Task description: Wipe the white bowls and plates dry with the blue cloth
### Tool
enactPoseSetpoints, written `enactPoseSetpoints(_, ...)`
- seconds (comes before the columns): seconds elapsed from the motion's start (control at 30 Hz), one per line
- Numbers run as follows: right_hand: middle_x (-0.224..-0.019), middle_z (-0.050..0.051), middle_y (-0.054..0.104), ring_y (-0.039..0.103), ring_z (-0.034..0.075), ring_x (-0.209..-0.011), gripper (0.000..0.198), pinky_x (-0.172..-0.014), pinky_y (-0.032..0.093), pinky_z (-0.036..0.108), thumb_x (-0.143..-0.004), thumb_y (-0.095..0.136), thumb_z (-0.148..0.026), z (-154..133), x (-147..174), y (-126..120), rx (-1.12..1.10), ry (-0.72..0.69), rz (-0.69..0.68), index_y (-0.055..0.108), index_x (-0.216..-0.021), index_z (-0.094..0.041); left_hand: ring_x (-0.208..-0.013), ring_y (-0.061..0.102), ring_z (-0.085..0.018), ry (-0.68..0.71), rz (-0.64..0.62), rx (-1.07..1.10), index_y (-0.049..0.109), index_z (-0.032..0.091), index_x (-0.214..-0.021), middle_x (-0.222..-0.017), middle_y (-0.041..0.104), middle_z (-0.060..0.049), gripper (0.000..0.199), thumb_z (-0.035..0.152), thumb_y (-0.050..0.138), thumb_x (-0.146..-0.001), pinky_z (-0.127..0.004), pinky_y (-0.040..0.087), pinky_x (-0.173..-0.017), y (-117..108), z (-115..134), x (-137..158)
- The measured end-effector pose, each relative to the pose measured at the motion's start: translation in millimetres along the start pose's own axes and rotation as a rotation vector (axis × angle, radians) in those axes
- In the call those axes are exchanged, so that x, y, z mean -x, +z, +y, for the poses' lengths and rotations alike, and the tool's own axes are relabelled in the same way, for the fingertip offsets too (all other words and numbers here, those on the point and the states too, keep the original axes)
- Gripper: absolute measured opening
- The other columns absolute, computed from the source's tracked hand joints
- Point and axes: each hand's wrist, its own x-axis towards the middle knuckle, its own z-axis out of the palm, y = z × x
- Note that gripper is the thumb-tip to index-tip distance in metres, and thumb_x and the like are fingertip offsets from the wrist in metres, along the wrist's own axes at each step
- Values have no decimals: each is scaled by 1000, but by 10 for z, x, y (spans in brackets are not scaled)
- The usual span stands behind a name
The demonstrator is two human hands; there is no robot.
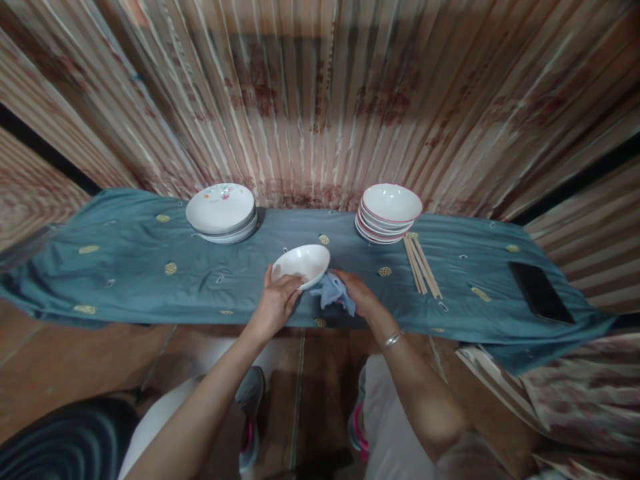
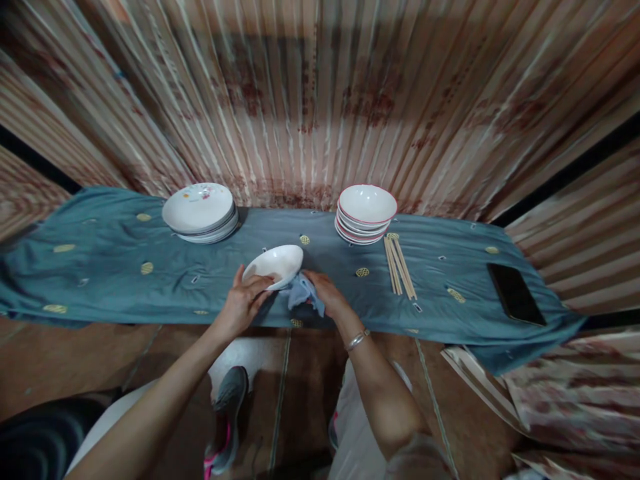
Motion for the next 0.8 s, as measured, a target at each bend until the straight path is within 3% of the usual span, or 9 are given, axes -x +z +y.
enactPoseSetpoints(0.17,-45,-8,41,37,8,-43,48,-42,27,21,-73,64,-62,-133,-81,-186,230,-312,343,48,-54,-21,-110,68,-24,46,-14,-4,74,23,-94,-109,76,-8,24,19,50,-90,-61,5,-122,54,-15,66)
enactPoseSetpoints(0.27,-56,-5,52,45,11,-53,41,-49,32,22,-78,60,-59,-175,-69,-162,369,-542,409,60,-68,-19,-115,67,-24,50,-25,-15,73,24,-91,-110,76,-8,24,16,51,-89,-62,4,-122,71,-39,99)
enactPoseSetpoints(0.4,-98,5,74,64,22,-86,34,-77,49,30,-86,58,-46,-217,-8,1,550,-683,371,69,-106,-21,-125,61,-28,35,-84,-42,73,23,-97,-121,73,-11,27,11,55,-81,-65,5,-121,76,-65,134)
enactPoseSetpoints(0.57,-129,12,67,59,29,-121,38,-109,40,43,-91,55,-34,-206,-30,205,825,-700,170,63,-127,-23,-145,41,-34,-61,-42,-21,62,22,-130,-146,56,-16,57,15,69,-73,-66,6,-120,59,-63,167)
enactPoseSetpoints(0.7,-144,17,56,47,32,-135,49,-116,31,51,-90,60,-29,-235,-25,274,1057,-706,65,56,-138,-18,-151,28,-35,-313,154,323,49,24,-144,-159,39,-16,88,36,84,-64,-57,17,-122,65,-103,185)
enactPoseSetpoints(0.8,-155,17,45,37,34,-143,51,-118,28,55,-89,63,-28,-299,41,289,1157,-723,25,56,-138,-19,-147,37,-32,-592,400,675,55,22,-136,-152,48,-15,75,37,82,-68,-48,28,-120,86,-166,178)
